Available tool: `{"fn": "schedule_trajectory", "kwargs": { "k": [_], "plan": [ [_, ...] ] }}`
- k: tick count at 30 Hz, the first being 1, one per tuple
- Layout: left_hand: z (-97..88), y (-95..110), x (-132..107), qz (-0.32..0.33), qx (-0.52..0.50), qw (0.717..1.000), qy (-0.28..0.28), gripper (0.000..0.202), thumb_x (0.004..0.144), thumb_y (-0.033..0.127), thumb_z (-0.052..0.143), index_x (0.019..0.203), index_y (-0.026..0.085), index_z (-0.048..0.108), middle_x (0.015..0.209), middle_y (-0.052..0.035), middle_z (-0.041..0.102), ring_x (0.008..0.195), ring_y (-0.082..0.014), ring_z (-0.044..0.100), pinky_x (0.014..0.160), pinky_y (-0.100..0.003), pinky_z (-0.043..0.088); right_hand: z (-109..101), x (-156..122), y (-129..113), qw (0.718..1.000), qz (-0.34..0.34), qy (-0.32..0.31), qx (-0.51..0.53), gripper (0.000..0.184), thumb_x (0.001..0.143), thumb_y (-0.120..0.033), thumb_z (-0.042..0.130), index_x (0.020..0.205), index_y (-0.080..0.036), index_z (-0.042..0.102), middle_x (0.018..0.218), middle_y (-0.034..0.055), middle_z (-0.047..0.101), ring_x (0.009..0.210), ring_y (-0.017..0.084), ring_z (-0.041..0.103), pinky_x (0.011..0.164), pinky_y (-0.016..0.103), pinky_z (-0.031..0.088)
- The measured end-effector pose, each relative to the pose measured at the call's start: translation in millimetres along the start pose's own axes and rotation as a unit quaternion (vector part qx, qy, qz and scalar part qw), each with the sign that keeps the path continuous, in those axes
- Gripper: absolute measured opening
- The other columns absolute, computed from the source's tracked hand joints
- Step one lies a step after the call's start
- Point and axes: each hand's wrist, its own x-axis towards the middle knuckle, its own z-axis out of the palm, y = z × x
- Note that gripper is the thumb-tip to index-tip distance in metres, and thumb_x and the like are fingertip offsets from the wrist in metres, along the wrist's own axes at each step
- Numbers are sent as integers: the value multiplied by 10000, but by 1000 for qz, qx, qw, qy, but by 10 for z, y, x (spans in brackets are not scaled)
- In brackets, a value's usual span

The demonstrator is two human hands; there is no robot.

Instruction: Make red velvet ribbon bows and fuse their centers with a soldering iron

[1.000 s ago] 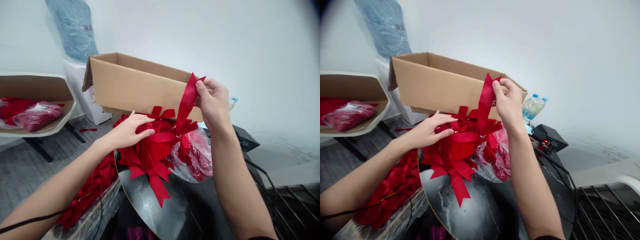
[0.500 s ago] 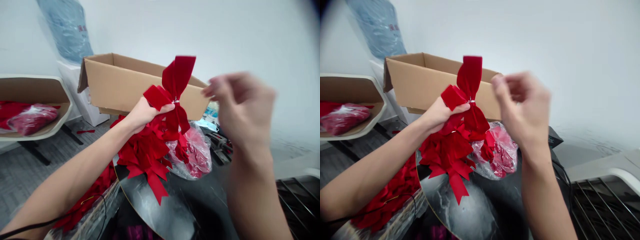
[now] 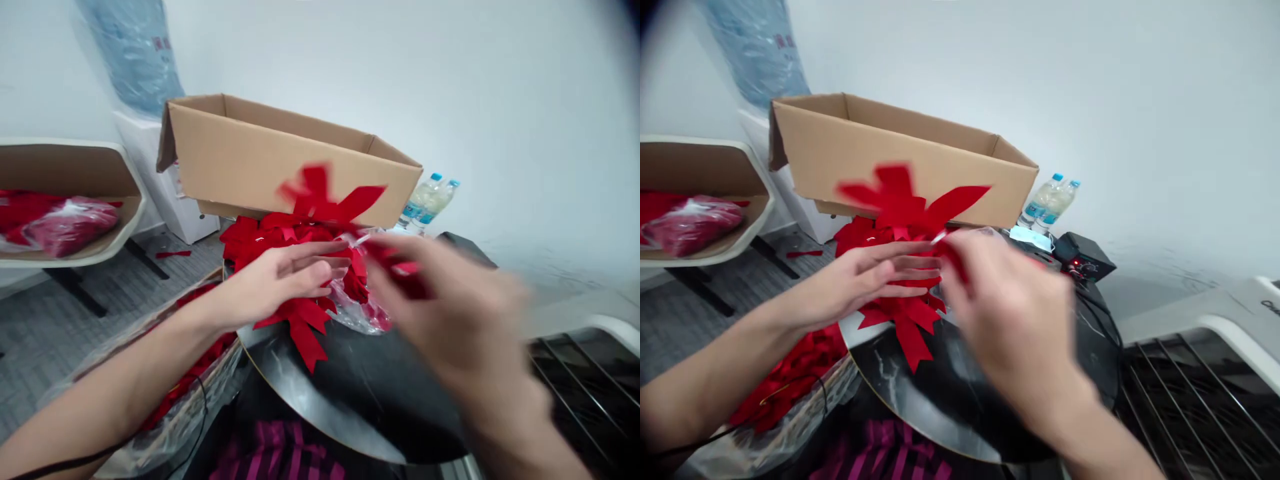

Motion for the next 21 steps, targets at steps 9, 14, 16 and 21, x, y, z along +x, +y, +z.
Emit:
{"fn": "schedule_trajectory", "kwargs": {
  "k": [9, 14, 16, 21],
  "plan": [
    [-307, -140, -322, -139, 43, 985, 95, 232, 820, 379, 835, 1003, 250, 772, 729, -1, 741, 632, -158, 696, 579, -234, 570, 125, 1, 713, 994, 62, -38, -76, 211, 1008, -377, 591, 1086, -247, 737, 907, 53, 801, 690, 225, 751, 643, 338, 587],
    [-300, 5, -255, -150, 137, 978, -47, 187, 755, 298, 877, 915, 257, 790, 835, -16, 784, 753, -189, 748, 682, -244, 599, 511, 306, 1383, 984, 55, -92, -146, 333, 933, -163, 605, 1246, -169, 718, 1222, 148, 759, 1075, 314, 742, 948, 394, 556],
    [-208, 40, -135, -153, 176, 971, -51, 206, 756, 292, 877, 936, 262, 781, 824, -7, 787, 751, -191, 754, 666, -246, 604, 626, 344, 1480, 985, 53, -90, -139, 375, 893, -106, 613, 1239, -195, 730, 1261, 128, 747, 1103, 313, 734, 969, 387, 553],
    [-64, 135, 175, -140, 252, 955, -65, 311, 854, 267, 800, 1163, 272, 763, 1058, 1, 807, 962, -161, 756, 858, -244, 601, 663, 333, 1626, 992, 69, -21, -100, 297, 943, -161, 549, 1142, -186, 769, 1134, 124, 789, 1018, 315, 754, 930, 411, 570]
  ]
}}
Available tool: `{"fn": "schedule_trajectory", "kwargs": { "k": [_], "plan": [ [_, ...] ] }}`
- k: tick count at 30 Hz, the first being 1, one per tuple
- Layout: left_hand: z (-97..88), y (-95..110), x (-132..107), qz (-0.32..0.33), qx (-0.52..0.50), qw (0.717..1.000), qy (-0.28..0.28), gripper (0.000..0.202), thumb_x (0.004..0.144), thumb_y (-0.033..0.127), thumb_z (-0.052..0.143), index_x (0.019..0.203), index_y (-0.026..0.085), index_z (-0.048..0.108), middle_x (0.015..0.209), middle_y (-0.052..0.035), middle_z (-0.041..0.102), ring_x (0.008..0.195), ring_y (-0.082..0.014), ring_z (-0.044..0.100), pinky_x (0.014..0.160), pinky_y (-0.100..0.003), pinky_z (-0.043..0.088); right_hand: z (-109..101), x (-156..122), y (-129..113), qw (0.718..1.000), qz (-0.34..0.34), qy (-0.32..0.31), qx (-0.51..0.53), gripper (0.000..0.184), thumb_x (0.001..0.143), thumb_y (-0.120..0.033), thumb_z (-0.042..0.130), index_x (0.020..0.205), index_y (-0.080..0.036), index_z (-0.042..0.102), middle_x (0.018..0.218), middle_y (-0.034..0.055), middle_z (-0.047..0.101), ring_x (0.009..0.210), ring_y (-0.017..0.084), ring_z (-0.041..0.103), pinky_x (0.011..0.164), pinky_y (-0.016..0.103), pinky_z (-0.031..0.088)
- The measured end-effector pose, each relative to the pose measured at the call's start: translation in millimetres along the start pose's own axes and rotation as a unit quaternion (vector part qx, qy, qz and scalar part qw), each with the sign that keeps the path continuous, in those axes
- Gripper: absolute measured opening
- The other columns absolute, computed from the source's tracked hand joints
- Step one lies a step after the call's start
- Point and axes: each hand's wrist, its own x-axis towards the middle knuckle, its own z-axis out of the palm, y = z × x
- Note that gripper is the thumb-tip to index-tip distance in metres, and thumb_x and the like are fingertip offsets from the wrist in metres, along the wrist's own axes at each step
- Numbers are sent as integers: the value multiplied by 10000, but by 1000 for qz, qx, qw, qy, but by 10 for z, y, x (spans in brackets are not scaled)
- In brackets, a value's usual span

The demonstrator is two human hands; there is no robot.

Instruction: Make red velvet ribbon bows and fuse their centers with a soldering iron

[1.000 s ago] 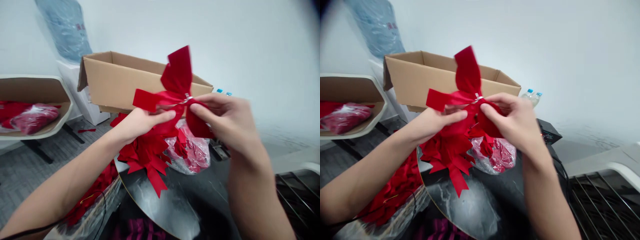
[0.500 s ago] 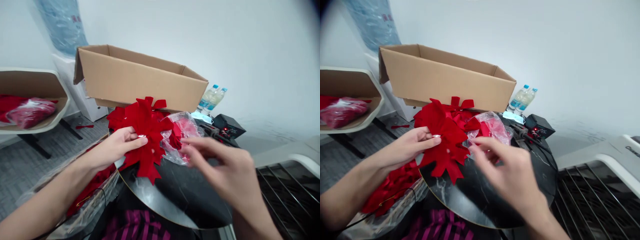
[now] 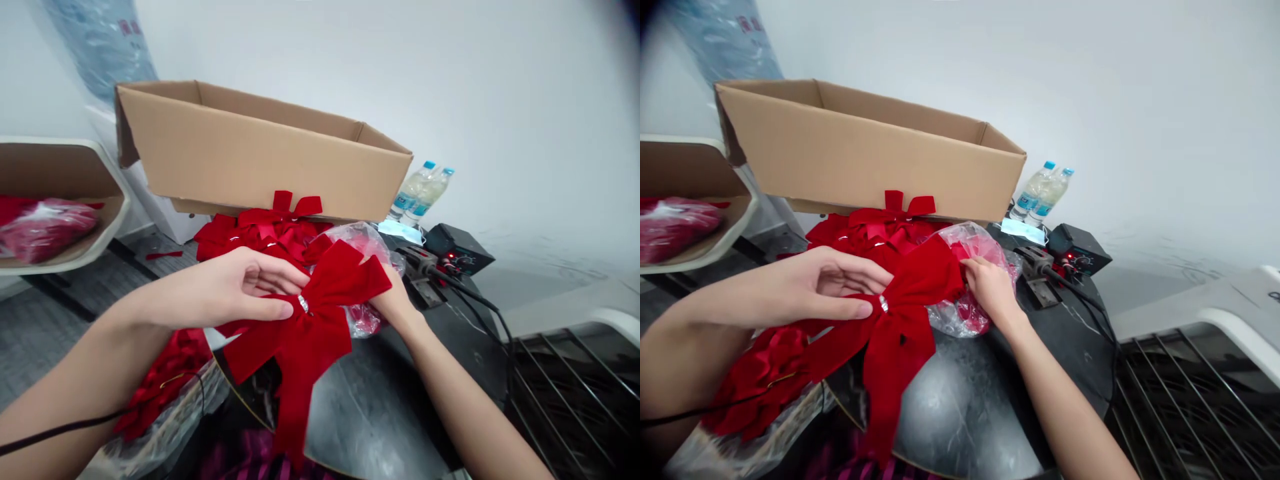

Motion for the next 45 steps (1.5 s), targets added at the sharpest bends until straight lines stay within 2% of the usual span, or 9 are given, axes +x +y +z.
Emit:
{"fn": "schedule_trajectory", "kwargs": {
  "k": [9, 14, 16, 19, 23, 27, 33, 38, 45],
  "plan": [
    [-6, 51, 399, 0, 21, 1000, -12, 246, 877, 298, 777, 1118, 250, 780, 1063, -2, 820, 1002, -169, 767, 901, -250, 589, -615, -80, 142, 974, 46, 142, 170, 184, 922, -330, 676, 1015, -193, 757, 818, 49, 780, 642, 193, 721, 599, 299, 569],
    [285, 90, 756, 30, 84, 996, 14, 386, 817, 370, 819, 1168, 214, 776, 1114, -68, 813, 1059, -240, 766, 962, -336, 598, -885, -270, 122, 884, 29, 298, 359, 134, 844, -247, 814, 964, -233, 755, 746, 1, 728, 643, 168, 691, 625, 298, 572],
    [423, 116, 893, 53, 52, 995, 69, 601, 812, 385, 825, 1374, 251, 659, 1113, -77, 806, 1017, -248, 777, 913, -364, 624, -834, -321, 89, 872, 19, 269, 410, 124, 873, -226, 792, 989, -238, 749, 798, 16, 737, 676, 171, 693, 646, 306, 576],
    [582, 120, 1050, 54, -66, 996, 4, 800, 836, 368, 814, 1551, 345, 456, 1021, -46, 813, 896, -233, 798, 775, -346, 657, -675, -360, 21, 883, -8, 199, 425, 111, 910, -176, 742, 1000, -240, 750, 952, 45, 758, 810, 178, 718, 730, 312, 597],
    [688, 51, 1129, 115, -101, 986, 68, 315, 834, 291, 825, 1146, 249, 800, 1052, -46, 817, 986, -209, 782, 861, -267, 638, -494, -399, -2, 902, -95, 213, 362, 207, 851, -78, 779, 971, -245, 756, 1067, 43, 760, 1031, 208, 715, 934, 362, 585],
    [738, 1, 1087, 160, -89, 970, 162, 119, 768, 252, 881, 879, 222, 847, 1008, -23, 830, 904, -174, 789, 808, -203, 643, -421, -447, 54, 914, -116, 219, 320, 244, 806, -71, 831, 960, -248, 766, 1190, 60, 741, 1094, 241, 706, 972, 404, 573],
    [817, -2, 1038, 160, -84, 955, 233, 181, 811, 199, 845, 974, 275, 833, 911, 47, 833, 780, -115, 793, 771, -143, 643, -421, -463, 15, 901, -29, 201, 384, 237, 831, -104, 824, 984, -268, 748, 965, -1, 759, 884, 155, 734, 828, 267, 623],
    [837, -14, 1052, 141, -76, 963, 217, 134, 827, 189, 827, 946, 251, 831, 882, 44, 832, 779, -111, 795, 769, -122, 636, -494, -454, -23, 899, 23, 59, 433, 349, 898, -232, 786, 1232, -305, 716, 1106, 19, 775, 961, 187, 761, 824, 280, 647],
    [799, 14, 1063, 114, -84, 970, 197, 213, 805, 235, 856, 1014, 252, 819, 929, 31, 840, 808, -148, 811, 775, -157, 657, -554, -454, -52, 887, 75, 51, 453, 103, 887, -283, 802, 972, -225, 801, 681, -7, 758, 547, 132, 707, 534, 209, 607]
  ]
}}
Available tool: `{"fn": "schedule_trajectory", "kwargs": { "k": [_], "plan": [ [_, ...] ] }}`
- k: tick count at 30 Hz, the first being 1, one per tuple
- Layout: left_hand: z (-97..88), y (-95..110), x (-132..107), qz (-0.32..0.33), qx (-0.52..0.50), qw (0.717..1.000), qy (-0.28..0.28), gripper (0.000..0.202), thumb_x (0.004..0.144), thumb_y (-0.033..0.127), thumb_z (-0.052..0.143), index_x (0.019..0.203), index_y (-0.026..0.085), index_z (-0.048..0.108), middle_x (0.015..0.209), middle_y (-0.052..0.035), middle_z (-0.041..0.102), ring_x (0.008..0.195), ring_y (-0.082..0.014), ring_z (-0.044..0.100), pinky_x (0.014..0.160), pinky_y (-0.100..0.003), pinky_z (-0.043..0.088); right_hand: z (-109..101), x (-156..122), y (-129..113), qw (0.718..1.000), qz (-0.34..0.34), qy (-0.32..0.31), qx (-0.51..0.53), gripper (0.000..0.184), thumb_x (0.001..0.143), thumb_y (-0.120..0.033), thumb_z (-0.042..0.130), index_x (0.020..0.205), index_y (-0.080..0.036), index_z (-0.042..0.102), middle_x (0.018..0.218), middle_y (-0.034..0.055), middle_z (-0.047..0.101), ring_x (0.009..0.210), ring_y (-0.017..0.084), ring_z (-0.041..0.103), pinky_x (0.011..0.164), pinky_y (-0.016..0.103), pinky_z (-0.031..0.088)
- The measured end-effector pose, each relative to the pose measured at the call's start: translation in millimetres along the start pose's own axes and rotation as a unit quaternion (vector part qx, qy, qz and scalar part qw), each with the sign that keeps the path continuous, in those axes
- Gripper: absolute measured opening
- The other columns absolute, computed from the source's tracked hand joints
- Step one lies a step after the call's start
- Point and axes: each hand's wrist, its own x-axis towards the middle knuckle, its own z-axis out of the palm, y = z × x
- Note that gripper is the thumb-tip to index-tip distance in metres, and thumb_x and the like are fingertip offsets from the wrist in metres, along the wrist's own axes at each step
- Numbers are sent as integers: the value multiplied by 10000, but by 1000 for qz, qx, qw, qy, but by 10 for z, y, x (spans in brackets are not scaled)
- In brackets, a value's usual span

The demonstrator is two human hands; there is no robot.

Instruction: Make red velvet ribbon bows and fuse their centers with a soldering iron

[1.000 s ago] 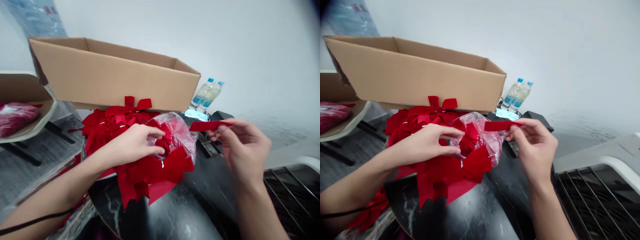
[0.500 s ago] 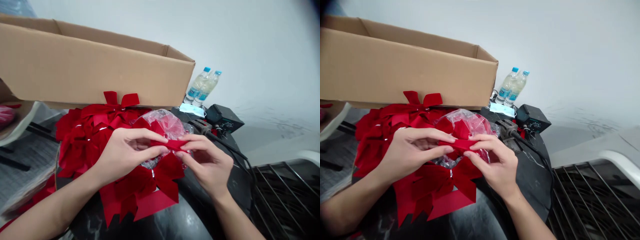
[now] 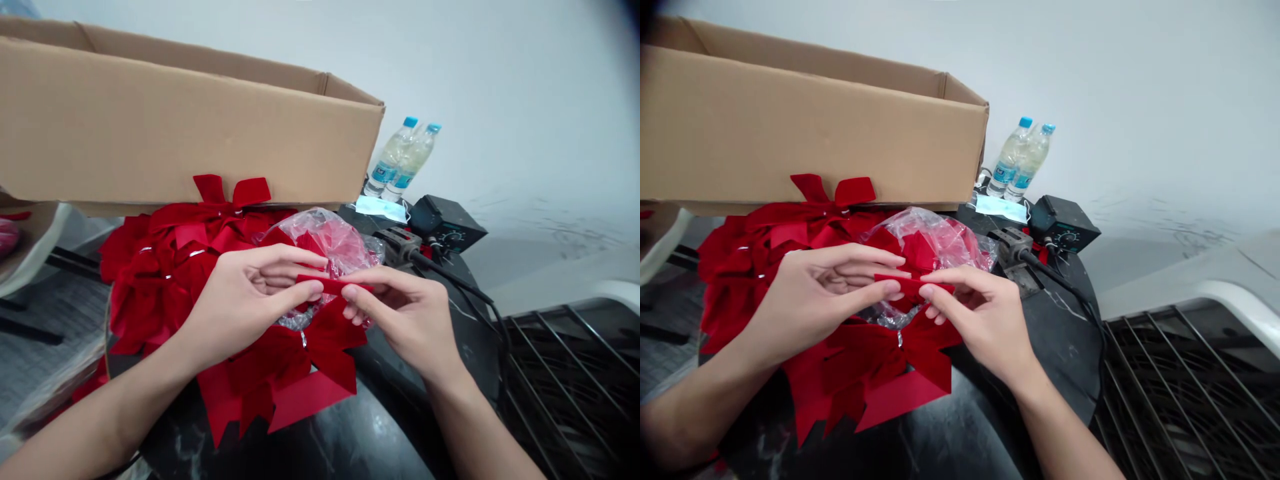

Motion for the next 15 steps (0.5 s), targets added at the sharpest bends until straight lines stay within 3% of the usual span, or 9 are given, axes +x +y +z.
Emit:
{"fn": "schedule_trajectory", "kwargs": {
  "k": [3, 6, 11, 15],
  "plan": [
    [-8, 8, 6, -13, 0, 1000, -8, 215, 797, 251, 865, 1008, 258, 824, 933, 34, 842, 821, -161, 814, 791, -179, 666, -14, 17, -20, 1000, 16, -13, 11, 124, 882, -286, 803, 985, -216, 800, 694, 3, 767, 576, 142, 724, 554, 214, 617],
    [0, 5, -2, -16, 6, 1000, -12, 213, 805, 263, 858, 1016, 255, 828, 923, 27, 843, 829, -181, 816, 799, -216, 678, -28, 36, -35, 999, 15, -34, -20, 249, 843, -297, 840, 1083, -245, 797, 926, 28, 812, 728, 156, 765, 641, 217, 634],
    [20, 12, -22, -26, 26, 999, -10, 246, 830, 292, 835, 1070, 242, 820, 971, 2, 842, 837, -207, 818, 808, -273, 692, -38, 19, -32, 998, 23, -46, -40, 136, 864, -312, 821, 950, -208, 803, 698, -1, 758, 515, 123, 683, 494, 197, 569],
    [23, 25, -29, -23, 37, 999, -23, 231, 854, 297, 808, 1075, 229, 815, 957, 3, 841, 800, -200, 815, 786, -270, 694, -47, 6, -24, 996, 9, -51, -77, 119, 890, -318, 796, 932, -208, 783, 788, 4, 770, 526, 110, 677, 494, 197, 552]
  ]
}}
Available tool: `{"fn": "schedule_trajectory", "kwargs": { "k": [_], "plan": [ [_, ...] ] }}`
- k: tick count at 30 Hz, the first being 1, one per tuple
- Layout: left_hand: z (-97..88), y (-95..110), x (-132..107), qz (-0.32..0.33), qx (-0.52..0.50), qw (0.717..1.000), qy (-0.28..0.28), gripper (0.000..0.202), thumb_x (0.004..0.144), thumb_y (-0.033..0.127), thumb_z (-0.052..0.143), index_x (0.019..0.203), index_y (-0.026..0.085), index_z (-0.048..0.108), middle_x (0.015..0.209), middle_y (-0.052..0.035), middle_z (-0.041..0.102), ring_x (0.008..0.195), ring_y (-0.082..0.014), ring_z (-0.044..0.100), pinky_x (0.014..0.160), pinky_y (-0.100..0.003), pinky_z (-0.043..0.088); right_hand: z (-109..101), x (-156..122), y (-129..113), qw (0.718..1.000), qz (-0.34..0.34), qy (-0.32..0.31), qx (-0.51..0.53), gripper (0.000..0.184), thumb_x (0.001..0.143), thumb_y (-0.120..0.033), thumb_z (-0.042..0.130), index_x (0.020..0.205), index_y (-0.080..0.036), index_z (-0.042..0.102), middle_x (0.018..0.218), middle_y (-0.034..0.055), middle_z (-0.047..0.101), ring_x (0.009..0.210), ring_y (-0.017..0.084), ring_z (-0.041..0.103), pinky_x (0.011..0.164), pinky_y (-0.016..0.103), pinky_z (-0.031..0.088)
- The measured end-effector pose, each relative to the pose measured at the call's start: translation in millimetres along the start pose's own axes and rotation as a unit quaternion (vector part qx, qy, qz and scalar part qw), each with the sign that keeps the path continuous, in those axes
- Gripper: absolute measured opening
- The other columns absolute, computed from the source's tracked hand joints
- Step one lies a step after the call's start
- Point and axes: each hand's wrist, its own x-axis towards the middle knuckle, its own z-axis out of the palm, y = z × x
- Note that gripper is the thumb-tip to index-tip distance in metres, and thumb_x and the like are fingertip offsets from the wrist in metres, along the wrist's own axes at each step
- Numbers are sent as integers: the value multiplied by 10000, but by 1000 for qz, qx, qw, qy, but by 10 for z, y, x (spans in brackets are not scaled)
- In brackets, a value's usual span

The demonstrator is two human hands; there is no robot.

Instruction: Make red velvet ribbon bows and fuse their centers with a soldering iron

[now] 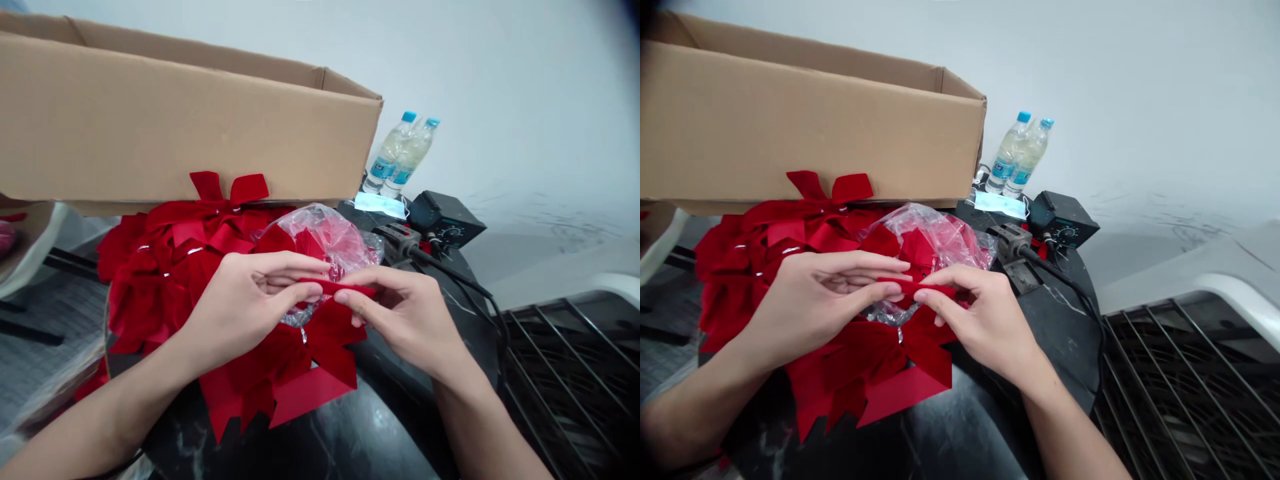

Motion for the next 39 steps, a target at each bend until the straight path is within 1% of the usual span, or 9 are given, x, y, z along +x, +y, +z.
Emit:
{"fn": "schedule_trajectory", "kwargs": {
  "k": [8, 13, 22, 26, 29, 31, 33, 35, 39],
  "plan": [
    [-5, -27, -10, 15, 30, 999, -20, 295, 805, 276, 851, 1091, 222, 804, 979, 15, 840, 832, -183, 812, 798, -225, 676, 2, -2, 9, 995, -52, 0, -86, 84, 937, -308, 743, 948, -234, 781, 843, 8, 777, 682, 149, 722, 606, 244, 556],
    [-12, -47, -36, 34, 56, 998, -18, 291, 836, 297, 825, 1121, 245, 799, 991, 18, 840, 851, -185, 813, 824, -242, 672, -37, -7, -33, 991, -76, -22, -111, 151, 918, -302, 765, 1057, -244, 777, 1031, 23, 794, 909, 191, 751, 809, 283, 581],
    [-32, -71, -65, 67, 157, 982, -81, 240, 982, 331, 641, 1201, 260, 709, 921, 16, 804, 748, -157, 773, 739, -256, 624, -10, -14, -72, 967, -149, -38, -201, 69, 961, -201, 686, 982, -226, 747, 915, 1, 772, 793, 150, 712, 777, 259, 551],
    [-23, -130, -186, 72, 324, 929, -165, 326, 956, 431, 668, 1194, 208, 676, 986, -53, 762, 898, -243, 730, 784, -353, 565, -210, -257, -170, 968, -112, -40, -223, 40, 963, -236, 694, 932, -234, 719, 882, -10, 750, 756, 138, 684, 713, 235, 520],
    [45, -213, -281, 93, 464, 857, -202, 289, 925, 329, 706, 1134, 130, 690, 1051, -134, 735, 1028, -339, 671, 903, -480, 503, -287, -626, -150, 978, -34, -68, -196, 100, 998, -309, 656, 928, -248, 693, 867, -8, 724, 749, 144, 664, 675, 238, 502],
    [99, -259, -309, 97, 497, 833, -222, 206, 918, 254, 696, 1071, 117, 705, 1009, -139, 728, 1021, -345, 657, 921, -497, 480, -231, -877, -47, 980, 17, -74, -181, 141, 1027, -333, 604, 934, -244, 660, 860, 5, 709, 748, 159, 656, 679, 258, 501],
    [132, -271, -312, 96, 483, 841, -224, 167, 929, 252, 677, 1036, 132, 720, 988, -125, 716, 1006, -322, 658, 910, -459, 484, -114, -1064, 95, 982, 47, -63, -173, 167, 1048, -352, 558, 946, -236, 621, 947, 35, 714, 828, 187, 669, 744, 290, 520],
    [135, -236, -305, 96, 433, 871, -211, 179, 940, 297, 668, 1040, 161, 729, 1023, -107, 700, 992, -286, 664, 885, -403, 497, 12, -1166, 218, 984, 49, -61, -157, 178, 1058, -359, 532, 949, -233, 594, 1018, 54, 705, 907, 204, 670, 811, 316, 530],
    [93, -7, -306, 121, 306, 923, -200, 177, 895, 361, 727, 970, 201, 717, 1084, -57, 692, 967, -224, 668, 892, -338, 491, 101, -1205, 249, 990, -12, -74, -119, 133, 1053, -313, 553, 950, -242, 599, 977, 32, 697, 995, 199, 671, 879, 302, 520]
  ]
}}
